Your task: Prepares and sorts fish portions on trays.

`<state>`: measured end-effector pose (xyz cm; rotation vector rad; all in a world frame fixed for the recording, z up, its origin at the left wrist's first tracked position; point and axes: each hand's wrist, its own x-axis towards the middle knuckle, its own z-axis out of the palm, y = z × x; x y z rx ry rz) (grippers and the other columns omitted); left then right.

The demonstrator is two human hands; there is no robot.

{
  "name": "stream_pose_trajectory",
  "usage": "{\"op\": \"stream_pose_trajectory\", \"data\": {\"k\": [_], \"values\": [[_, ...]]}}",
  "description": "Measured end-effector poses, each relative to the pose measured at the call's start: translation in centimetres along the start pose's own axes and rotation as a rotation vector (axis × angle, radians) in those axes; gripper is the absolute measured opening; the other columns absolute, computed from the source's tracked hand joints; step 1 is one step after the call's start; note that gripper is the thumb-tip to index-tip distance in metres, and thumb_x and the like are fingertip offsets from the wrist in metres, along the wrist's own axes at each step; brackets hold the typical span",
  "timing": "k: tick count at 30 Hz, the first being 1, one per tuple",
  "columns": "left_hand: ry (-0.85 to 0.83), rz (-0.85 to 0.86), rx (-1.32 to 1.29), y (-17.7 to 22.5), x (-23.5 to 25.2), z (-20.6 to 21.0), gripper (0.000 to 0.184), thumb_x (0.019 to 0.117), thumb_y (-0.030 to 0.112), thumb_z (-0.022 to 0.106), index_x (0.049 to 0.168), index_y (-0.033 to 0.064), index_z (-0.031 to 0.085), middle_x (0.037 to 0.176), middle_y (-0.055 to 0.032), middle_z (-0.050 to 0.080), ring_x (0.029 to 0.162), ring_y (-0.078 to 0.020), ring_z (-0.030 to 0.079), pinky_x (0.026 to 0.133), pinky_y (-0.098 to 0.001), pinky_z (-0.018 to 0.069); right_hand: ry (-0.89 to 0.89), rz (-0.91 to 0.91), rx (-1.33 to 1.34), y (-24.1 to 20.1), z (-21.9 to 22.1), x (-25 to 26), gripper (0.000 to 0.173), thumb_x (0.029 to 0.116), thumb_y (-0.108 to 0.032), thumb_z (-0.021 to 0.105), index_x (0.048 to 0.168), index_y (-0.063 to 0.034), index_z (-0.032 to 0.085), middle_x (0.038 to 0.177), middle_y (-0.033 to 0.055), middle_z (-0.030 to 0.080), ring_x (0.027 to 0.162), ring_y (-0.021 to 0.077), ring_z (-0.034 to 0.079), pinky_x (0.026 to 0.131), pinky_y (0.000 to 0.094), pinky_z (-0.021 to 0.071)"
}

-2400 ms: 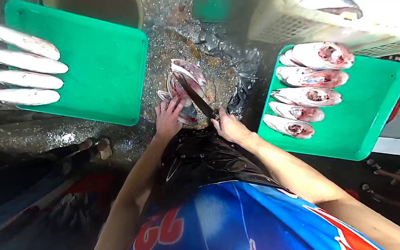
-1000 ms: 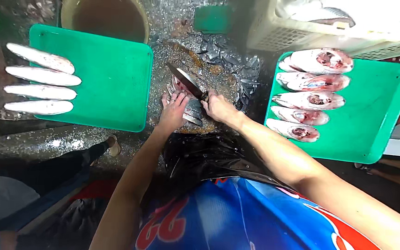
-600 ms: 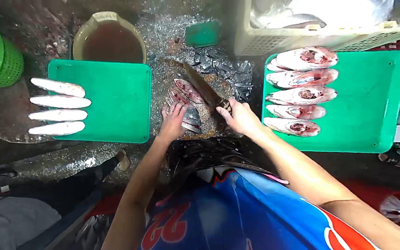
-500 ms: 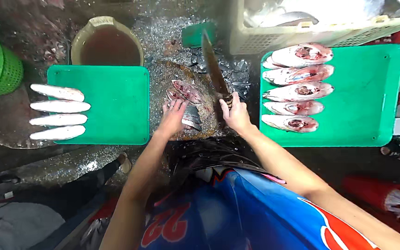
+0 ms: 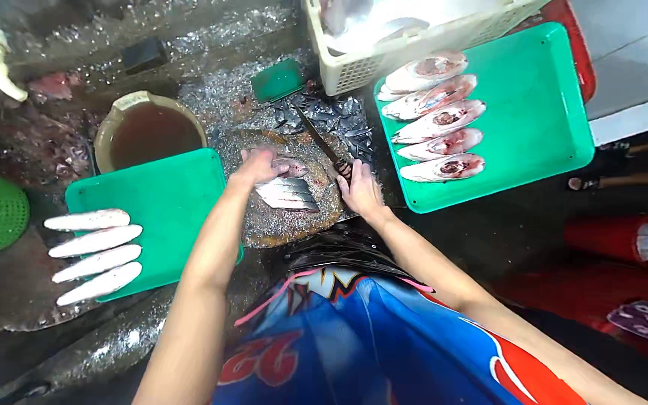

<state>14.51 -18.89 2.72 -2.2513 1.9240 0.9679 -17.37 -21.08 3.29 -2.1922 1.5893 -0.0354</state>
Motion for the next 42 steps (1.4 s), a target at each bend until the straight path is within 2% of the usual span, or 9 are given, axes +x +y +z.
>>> {"op": "stream_pose_trajectory", "data": {"k": [5,10,16,20,25,28,32,37,42], "values": [[-0.141,0.322,-0.14,-1.2,-0.7,-1.3,0.031,0.0855,0.03,0.081,0.111,0.0156,0.069,0.119,-0.0107,0.066,0.119,-0.0328,0.059,0.101,-0.0628,0.0453,0.219,-0.031,0.072,1.2,-0.8,-3.9,0.054,0.104,-0.041,0.053,0.145,-0.0048,0.049,0.134,0.0235,0.058,0.115,0.0396,0.064,0.091,0.0558,0.0567],[-0.128,0.401,0.004,0.6,-2.0,-1.5,0.065,0.0841,0.008,0.077,0.145,0.0169,0.055,0.14,-0.0122,0.062,0.132,-0.0374,0.056,0.109,-0.0674,0.0402,0.334,0.034,0.144,1.9,-0.1,-7.7,0.048,0.1029,-0.035,0.056,0.136,-0.0004,0.058,0.128,0.0196,0.063,0.118,0.0321,0.065,0.1,0.0476,0.0563],[-0.057,0.45,0.15,1.1,0.0,0.4,0.07,0.0833,0.028,0.082,0.145,0.0115,0.053,0.141,-0.0162,0.06,0.129,-0.0385,0.057,0.106,-0.0666,0.0436,0.28,0.065,0.203,2.1,0.5,-10.5,0.043,0.1037,-0.034,0.055,0.132,-0.0024,0.061,0.125,0.0176,0.066,0.112,0.0299,0.068,0.095,0.046,0.0589],[-0.066,0.394,0.247,2.7,0.3,0.5,0.063,0.0793,0.016,0.082,0.138,0.0105,0.059,0.128,-0.0173,0.067,0.116,-0.0403,0.065,0.097,-0.0645,0.0512,0.285,0.007,0.255,2.8,-0.1,-11.3,0.039,0.1037,-0.032,0.054,0.129,-0.0036,0.063,0.121,0.0139,0.068,0.107,0.025,0.07,0.092,0.0429,0.0603],[0.152,0.234,-0.211,2.7,-1.8,-0.5,0.053,0.089,0.013,0.072,0.14,0.0114,0.056,0.124,-0.0227,0.067,0.112,-0.0429,0.066,0.094,-0.0696,0.0505,0.491,-0.256,0.39,4.2,-3.0,-13.1,0.027,0.1011,-0.028,0.064,0.116,-0.0058,0.07,0.102,0.0073,0.072,0.092,0.0157,0.071,0.085,0.0346,0.0624],[0.166,0.352,-0.531,9.1,-4.4,-2.6,0.05,0.0926,0.015,0.064,0.141,0.0073,0.054,0.125,-0.0172,0.067,0.109,-0.0268,0.068,0.095,-0.0527,0.0557,0.42,-0.168,0.606,4.6,-7.1,-13.2,0.041,0.0994,-0.031,0.066,0.13,-0.0027,0.064,0.112,0.0099,0.072,0.093,0.0153,0.071,0.083,0.0359,0.0623],[-0.077,0.64,-0.615,23.9,-4.5,-2.2,0.044,0.0946,0.021,0.058,0.136,0.0054,0.06,0.115,-0.0125,0.071,0.097,-0.02,0.071,0.088,-0.0461,0.0598,0.181,-0.017,1.157,7.3,-12.6,-11.2,0.064,0.1053,-0.03,0.048,0.161,-0.0127,0.021,0.139,0.0142,0.059,0.088,0.0224,0.071,0.068,0.0409,0.0631],[-0.06,0.692,-0.318,35.1,-0.1,2.7,0.041,0.1024,0.028,0.056,0.136,0.0049,0.063,0.124,-0.0149,0.07,0.115,-0.0264,0.068,0.102,-0.051,0.0538,0.363,0.303,0.908,14.3,-14.9,-9.2,0.04,0.1052,-0.024,0.058,0.142,-0.0112,0.048,0.107,0.0124,0.07,0.071,0.0226,0.071,0.06,0.0406,0.0636],[0.153,0.583,0.01,37.0,-2.8,6.3,0.067,0.0869,0.04,0.08,0.138,0.0041,0.058,0.137,-0.0233,0.056,0.121,-0.0435,0.059,0.095,-0.0569,0.0547,0.333,0.435,0.369,18.4,-15.1,-6.8,0.054,0.0955,-0.037,0.071,0.137,-0.006,0.057,0.128,0.0226,0.062,0.119,0.0375,0.062,0.102,0.054,0.053]]}}
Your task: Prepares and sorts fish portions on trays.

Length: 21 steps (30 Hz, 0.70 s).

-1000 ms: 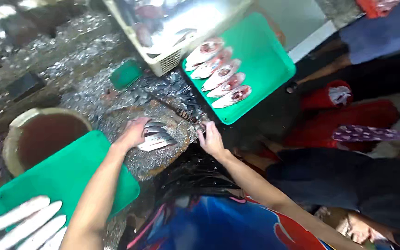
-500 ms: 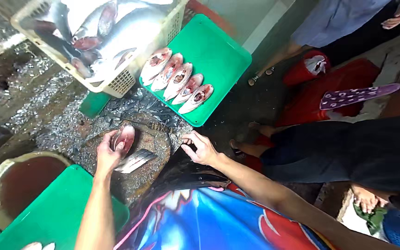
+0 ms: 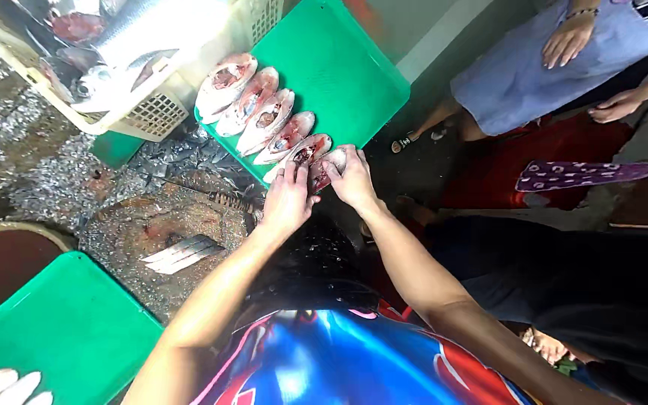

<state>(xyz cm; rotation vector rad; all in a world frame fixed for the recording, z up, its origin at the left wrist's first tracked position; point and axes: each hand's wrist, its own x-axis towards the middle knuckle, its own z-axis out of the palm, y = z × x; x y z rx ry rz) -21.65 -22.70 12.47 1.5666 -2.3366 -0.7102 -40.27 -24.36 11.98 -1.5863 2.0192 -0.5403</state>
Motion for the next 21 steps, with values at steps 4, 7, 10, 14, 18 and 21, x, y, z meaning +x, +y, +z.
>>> {"op": "stream_pose_trajectory", "data": {"k": [4,7,10,14,18,21], "values": [[0.085,0.02,-0.007,-1.6,-0.9,3.1,0.042,0.0976,0.026,0.068,0.132,0.002,0.062,0.124,-0.0215,0.064,0.113,-0.0392,0.065,0.094,-0.0526,0.0562,0.079,-0.074,-0.008,0.6,0.5,0.2,0.051,0.0946,-0.038,0.074,0.135,-0.0087,0.062,0.128,0.021,0.061,0.114,0.0345,0.063,0.096,0.0493,0.0561],[0.192,0.09,-0.042,-2.9,-1.2,4.5,0.033,0.0975,0.016,0.065,0.128,0.0036,0.067,0.122,-0.0201,0.068,0.115,-0.0363,0.066,0.097,-0.0487,0.0561,0.111,-0.144,-0.229,1.1,1.4,-0.9,0.055,0.1041,-0.044,0.058,0.15,-0.0131,0.052,0.136,0.0248,0.054,0.09,0.0366,0.07,0.07,0.0521,0.0614],[0.22,0.16,-0.127,-4.8,-3.3,2.9,0.041,0.0997,0.026,0.065,0.138,0.0129,0.064,0.132,-0.0147,0.065,0.127,-0.0304,0.06,0.108,-0.0458,0.0505,0.15,-0.169,-0.322,1.9,1.7,-0.8,0.054,0.1055,-0.048,0.05,0.151,-0.0189,0.051,0.143,0.0252,0.051,0.098,0.0394,0.069,0.072,0.0568,0.0606],[0.429,-0.152,-0.142,-11.1,-13.1,-1.6,0.045,0.0961,0.031,0.071,0.136,0.0099,0.065,0.133,-0.0129,0.065,0.129,-0.0291,0.059,0.111,-0.0484,0.0477,0.38,-0.572,-0.095,0.6,1.9,-3.5,0.048,0.1025,-0.029,0.057,0.142,-0.0017,0.056,0.137,0.0243,0.054,0.121,0.0325,0.058,0.099,0.0449,0.0535],[0.047,-0.488,0.018,-20.4,-22.8,-3.7,0.099,0.0722,0.042,0.091,0.155,0.0152,0.042,0.152,-0.0182,0.049,0.141,-0.0443,0.043,0.113,-0.0704,0.034,-0.205,-0.897,-0.01,-6.1,9.5,-9.8,0.038,0.0954,-0.031,0.065,0.123,-0.0051,0.07,0.115,0.0152,0.073,0.107,0.0281,0.07,0.093,0.0484,0.0581],[-0.07,-0.416,0.031,-25.0,-22.8,-2.0,0.087,0.0713,0.031,0.092,0.147,0.0158,0.052,0.144,-0.0153,0.057,0.133,-0.039,0.053,0.111,-0.0688,0.0356,-0.771,-0.63,-0.118,-10.8,18.9,-10.7,0.069,0.0951,-0.041,0.071,0.151,-0.01,0.047,0.141,0.0176,0.057,0.121,0.0308,0.064,0.099,0.0515,0.0572]]}}
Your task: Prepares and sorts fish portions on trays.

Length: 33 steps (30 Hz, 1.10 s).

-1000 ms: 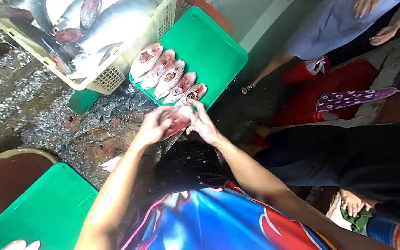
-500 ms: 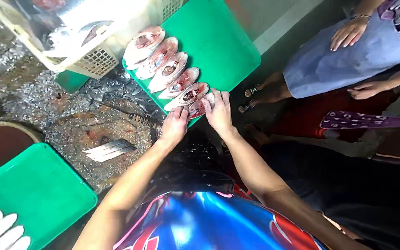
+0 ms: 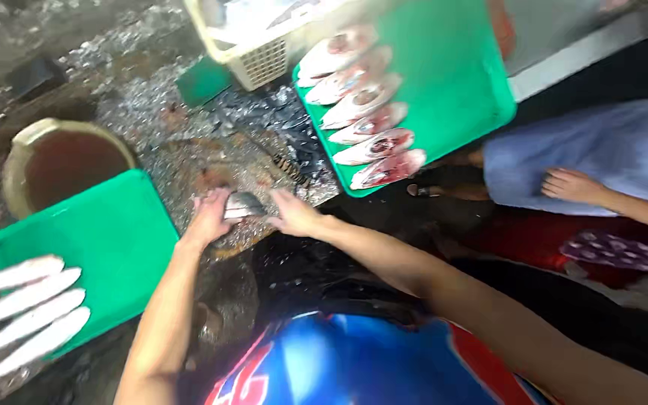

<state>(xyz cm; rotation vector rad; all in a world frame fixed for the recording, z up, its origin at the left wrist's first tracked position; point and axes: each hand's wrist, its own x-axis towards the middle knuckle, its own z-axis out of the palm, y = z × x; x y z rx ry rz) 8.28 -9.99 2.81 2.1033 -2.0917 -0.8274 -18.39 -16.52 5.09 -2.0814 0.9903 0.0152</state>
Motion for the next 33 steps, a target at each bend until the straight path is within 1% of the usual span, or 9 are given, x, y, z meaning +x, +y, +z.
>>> {"op": "stream_pose_trajectory", "data": {"k": [6,9,12,16,19,23,25,27,33], "values": [[-0.224,-0.17,-0.399,-0.1,-0.7,-1.7,0.048,0.095,0.033,0.072,0.133,0.0052,0.06,0.114,-0.0214,0.069,0.105,-0.0351,0.068,0.095,-0.0615,0.053,-0.109,0.228,0.385,-3.1,2.0,2.4,0.047,0.1015,-0.03,0.065,0.138,-0.003,0.054,0.118,0.0231,0.069,0.11,0.037,0.069,0.097,0.0575,0.055],[-0.282,-0.244,-0.621,-0.1,-2.8,0.0,0.039,0.0996,0.029,0.063,0.129,0.0041,0.062,0.104,-0.0123,0.07,0.092,-0.0201,0.068,0.088,-0.0454,0.0562,-0.214,0.3,0.489,-2.8,2.2,1.2,0.045,0.105,-0.035,0.059,0.135,-0.0014,0.055,0.115,0.0225,0.069,0.101,0.0335,0.071,0.092,0.0528,0.0577],[-0.152,-0.238,-0.734,2.7,-2.4,-0.7,0.027,0.1025,0.02,0.055,0.121,0.0055,0.067,0.095,-0.0059,0.07,0.081,-0.0113,0.066,0.077,-0.0358,0.0565,-0.176,0.331,0.528,-3.0,1.0,0.1,0.041,0.1015,-0.031,0.064,0.128,-0.0007,0.06,0.114,0.021,0.069,0.105,0.0325,0.069,0.096,0.0523,0.0548],[0.19,-0.219,-0.447,8.0,-2.2,2.7,0.034,0.1087,0.021,0.046,0.131,0.0008,0.064,0.126,-0.0192,0.068,0.12,-0.0318,0.065,0.107,-0.0531,0.0493,-0.041,0.309,0.527,-1.9,4.2,-0.9,0.052,0.0981,-0.028,0.069,0.141,-0.0009,0.055,0.118,0.021,0.071,0.107,0.0327,0.071,0.098,0.0556,0.0576],[0.514,-0.284,-0.384,5.3,-2.9,7.1,0.042,0.1102,0.026,0.035,0.131,0.0011,0.062,0.128,-0.0221,0.065,0.122,-0.0361,0.062,0.107,-0.0536,0.0488,-0.124,0.276,0.432,-1.7,5.1,1.1,0.058,0.0975,-0.033,0.071,0.144,-0.004,0.051,0.132,0.0238,0.063,0.115,0.0371,0.067,0.1,0.0584,0.0554],[0.436,-0.252,-0.525,3.3,-6.2,7.2,0.042,0.1079,0.031,0.041,0.136,0.0064,0.062,0.126,-0.0163,0.069,0.116,-0.0282,0.067,0.101,-0.0515,0.0531,-0.206,0.315,0.366,-2.3,4.4,2.0,0.061,0.0948,-0.033,0.074,0.143,-0.0053,0.049,0.118,0.0221,0.069,0.103,0.0356,0.071,0.093,0.0586,0.0577],[0.236,-0.277,-0.585,3.0,-7.2,5.0,0.056,0.099,0.04,0.063,0.146,0.0102,0.053,0.127,-0.0157,0.068,0.112,-0.0278,0.068,0.098,-0.0536,0.0554,-0.205,0.337,0.35,-3.0,4.2,2.6,0.057,0.0943,-0.033,0.075,0.139,-0.004,0.052,0.112,0.0215,0.07,0.098,0.0352,0.072,0.091,0.0589,0.0576],[0.078,-0.291,-0.549,4.0,-8.3,3.1,0.088,0.0844,0.036,0.084,0.156,0.0125,0.039,0.143,-0.0184,0.058,0.126,-0.0344,0.06,0.105,-0.0592,0.0499,-0.18,0.371,0.36,-3.7,4.3,2.9,0.054,0.0934,-0.033,0.076,0.135,-0.0034,0.056,0.11,0.0208,0.071,0.096,0.0343,0.073,0.09,0.0585,0.0582],[0.165,-0.164,-0.311,3.7,-6.2,5.5,0.11,0.0711,0.042,0.092,0.16,0.0153,0.033,0.153,-0.0265,0.041,0.133,-0.047,0.05,0.101,-0.0649,0.0502,0.07,0.276,0.31,-5.0,3.9,2.4,0.046,0.0883,-0.032,0.081,0.118,-0.0008,0.064,0.1,0.0196,0.07,0.095,0.0352,0.07,0.087,0.0595,0.0569]]}}
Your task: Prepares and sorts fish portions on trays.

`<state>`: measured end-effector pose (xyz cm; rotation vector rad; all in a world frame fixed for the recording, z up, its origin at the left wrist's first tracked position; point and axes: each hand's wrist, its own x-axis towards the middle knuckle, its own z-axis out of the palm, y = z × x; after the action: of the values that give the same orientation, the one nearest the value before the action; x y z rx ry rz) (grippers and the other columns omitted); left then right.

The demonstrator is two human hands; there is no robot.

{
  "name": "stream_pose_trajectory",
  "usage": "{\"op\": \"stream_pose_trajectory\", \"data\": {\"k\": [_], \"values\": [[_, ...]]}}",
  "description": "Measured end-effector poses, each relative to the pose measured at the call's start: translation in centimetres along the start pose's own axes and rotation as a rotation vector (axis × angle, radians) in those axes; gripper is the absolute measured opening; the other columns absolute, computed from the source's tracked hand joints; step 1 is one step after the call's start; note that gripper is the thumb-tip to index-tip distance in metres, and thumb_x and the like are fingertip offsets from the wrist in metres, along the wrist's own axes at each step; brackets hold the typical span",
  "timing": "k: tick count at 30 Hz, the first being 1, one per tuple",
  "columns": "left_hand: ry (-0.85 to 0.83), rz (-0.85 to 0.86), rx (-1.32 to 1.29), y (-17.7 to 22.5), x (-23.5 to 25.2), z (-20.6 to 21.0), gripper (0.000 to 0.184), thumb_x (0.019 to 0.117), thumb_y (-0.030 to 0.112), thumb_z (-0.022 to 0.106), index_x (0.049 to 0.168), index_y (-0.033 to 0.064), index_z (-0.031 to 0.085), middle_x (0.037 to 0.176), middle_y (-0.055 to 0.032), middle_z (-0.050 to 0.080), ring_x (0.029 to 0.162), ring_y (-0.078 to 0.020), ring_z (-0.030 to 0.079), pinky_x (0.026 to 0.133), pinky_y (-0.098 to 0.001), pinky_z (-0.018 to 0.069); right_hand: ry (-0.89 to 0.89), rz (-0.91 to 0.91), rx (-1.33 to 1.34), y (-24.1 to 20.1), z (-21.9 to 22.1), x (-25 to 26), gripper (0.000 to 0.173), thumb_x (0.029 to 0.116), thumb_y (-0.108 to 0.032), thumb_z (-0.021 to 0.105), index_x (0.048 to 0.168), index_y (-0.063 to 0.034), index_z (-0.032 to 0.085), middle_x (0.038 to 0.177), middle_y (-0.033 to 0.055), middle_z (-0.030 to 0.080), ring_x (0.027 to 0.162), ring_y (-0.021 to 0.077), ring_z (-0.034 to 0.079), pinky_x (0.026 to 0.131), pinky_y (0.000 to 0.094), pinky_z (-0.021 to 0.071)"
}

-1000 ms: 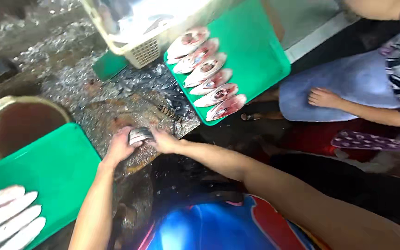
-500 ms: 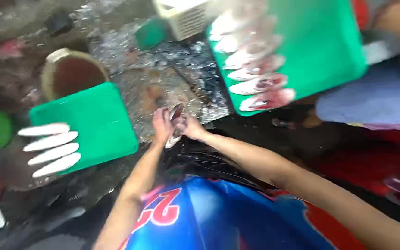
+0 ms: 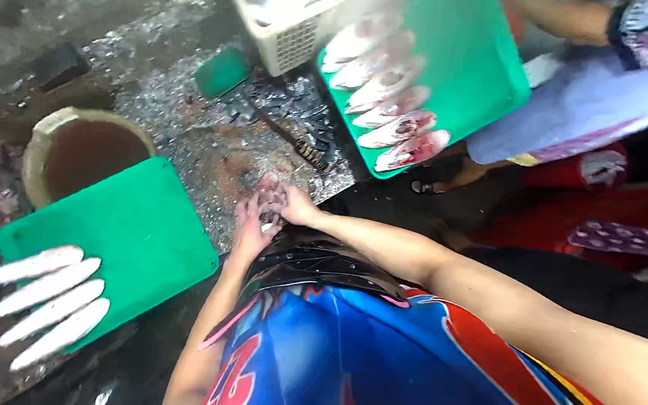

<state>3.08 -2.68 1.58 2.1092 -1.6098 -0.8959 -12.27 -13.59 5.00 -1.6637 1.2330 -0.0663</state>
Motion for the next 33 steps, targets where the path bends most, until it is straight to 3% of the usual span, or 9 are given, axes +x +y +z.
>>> {"op": "stream_pose_trajectory", "data": {"k": [3,7,11,17,21,23,27,30,33], "values": [[0.036,0.008,0.055,0.1,0.2,-0.1,0.103,0.0721,0.037,0.09,0.158,0.0161,0.037,0.158,-0.0253,0.035,0.139,-0.0487,0.044,0.106,-0.0651,0.0456,0.134,-0.109,0.072,-0.3,-1.7,-1.0,0.039,0.091,-0.025,0.079,0.118,-0.0011,0.063,0.092,0.0169,0.069,0.083,0.0303,0.07,0.078,0.0532,0.0591],[-0.003,0.008,0.244,1.1,0.7,-0.7,0.077,0.0821,0.037,0.079,0.145,0.0036,0.052,0.148,-0.0298,0.047,0.132,-0.0509,0.05,0.104,-0.0642,0.0459,0.482,-0.165,0.195,-0.7,-10.3,-5.8,0.037,0.0929,-0.023,0.076,0.121,-0.003,0.064,0.096,0.0102,0.074,0.08,0.018,0.073,0.075,0.0403,0.0634],[0.025,-0.028,0.289,2.7,1.0,-1.0,0.083,0.0853,0.023,0.071,0.155,-0.0019,0.034,0.141,-0.0341,0.051,0.126,-0.0515,0.056,0.101,-0.0618,0.0493,0.828,-0.17,0.295,2.7,-20.9,-11.4,0.033,0.0914,-0.017,0.078,0.116,0.0005,0.065,0.098,0.0094,0.074,0.085,0.0158,0.073,0.078,0.037,0.0644],[0.047,-0.094,0.289,2.9,1.5,-2.0,0.09,0.0804,0.018,0.077,0.155,-0.003,0.031,0.144,-0.0365,0.046,0.128,-0.0536,0.053,0.102,-0.0623,0.0489,0.882,0.257,0.28,12.3,-27.1,-11.0,0.041,0.0932,-0.027,0.077,0.121,-0.0001,0.063,0.095,0.0124,0.073,0.075,0.0222,0.074,0.072,0.0421,0.0653],[0.156,0.023,0.256,5.6,2.4,-4.9,0.089,0.0812,0.018,0.073,0.154,-0.0079,0.028,0.142,-0.0405,0.044,0.128,-0.0565,0.05,0.104,-0.0642,0.0464,0.896,0.267,0.164,13.9,-27.1,-10.4,0.04,0.093,-0.032,0.077,0.122,-0.0067,0.067,0.094,0.0089,0.075,0.078,0.0194,0.074,0.075,0.0436,0.0642],[0.21,0.186,0.179,8.8,4.3,-6.2,0.089,0.0813,0.024,0.07,0.153,-0.0078,0.028,0.14,-0.0399,0.045,0.127,-0.0551,0.051,0.103,-0.0645,0.0458,0.91,0.234,0.13,14.4,-26.8,-10.4,0.037,0.0943,-0.033,0.075,0.122,-0.0095,0.069,0.095,0.007,0.076,0.08,0.0179,0.074,0.078,0.0441,0.0629],[0.042,0.448,0.028,21.8,10.3,-7.6,0.094,0.0782,0.032,0.071,0.154,-0.0034,0.028,0.135,-0.0294,0.054,0.119,-0.0424,0.059,0.097,-0.0596,0.0513,0.915,0.173,0.168,15.2,-26.7,-10.3,0.037,0.0956,-0.032,0.073,0.125,-0.0099,0.069,0.096,0.0061,0.077,0.08,0.0168,0.074,0.078,0.044,0.0624],[-0.156,0.584,-0.041,31.9,15.6,-5.9,0.092,0.0756,0.025,0.075,0.155,0.0009,0.034,0.135,-0.0242,0.058,0.121,-0.0359,0.061,0.101,-0.0556,0.0516,0.908,0.136,0.225,15.8,-26.7,-10.1,0.036,0.0957,-0.031,0.074,0.125,-0.0106,0.069,0.094,0.0038,0.077,0.079,0.0134,0.074,0.076,0.0391,0.063],[-0.378,0.715,0.184,36.1,20.3,-1.2,0.076,0.0831,0.032,0.075,0.148,0.0031,0.047,0.143,-0.0235,0.054,0.132,-0.0389,0.054,0.107,-0.0585,0.0465,0.902,0.11,0.235,16.0,-26.5,-10.4,0.034,0.096,-0.029,0.074,0.125,-0.0132,0.069,0.093,0.0031,0.077,0.077,0.0132,0.074,0.072,0.0381,0.0638]]}}
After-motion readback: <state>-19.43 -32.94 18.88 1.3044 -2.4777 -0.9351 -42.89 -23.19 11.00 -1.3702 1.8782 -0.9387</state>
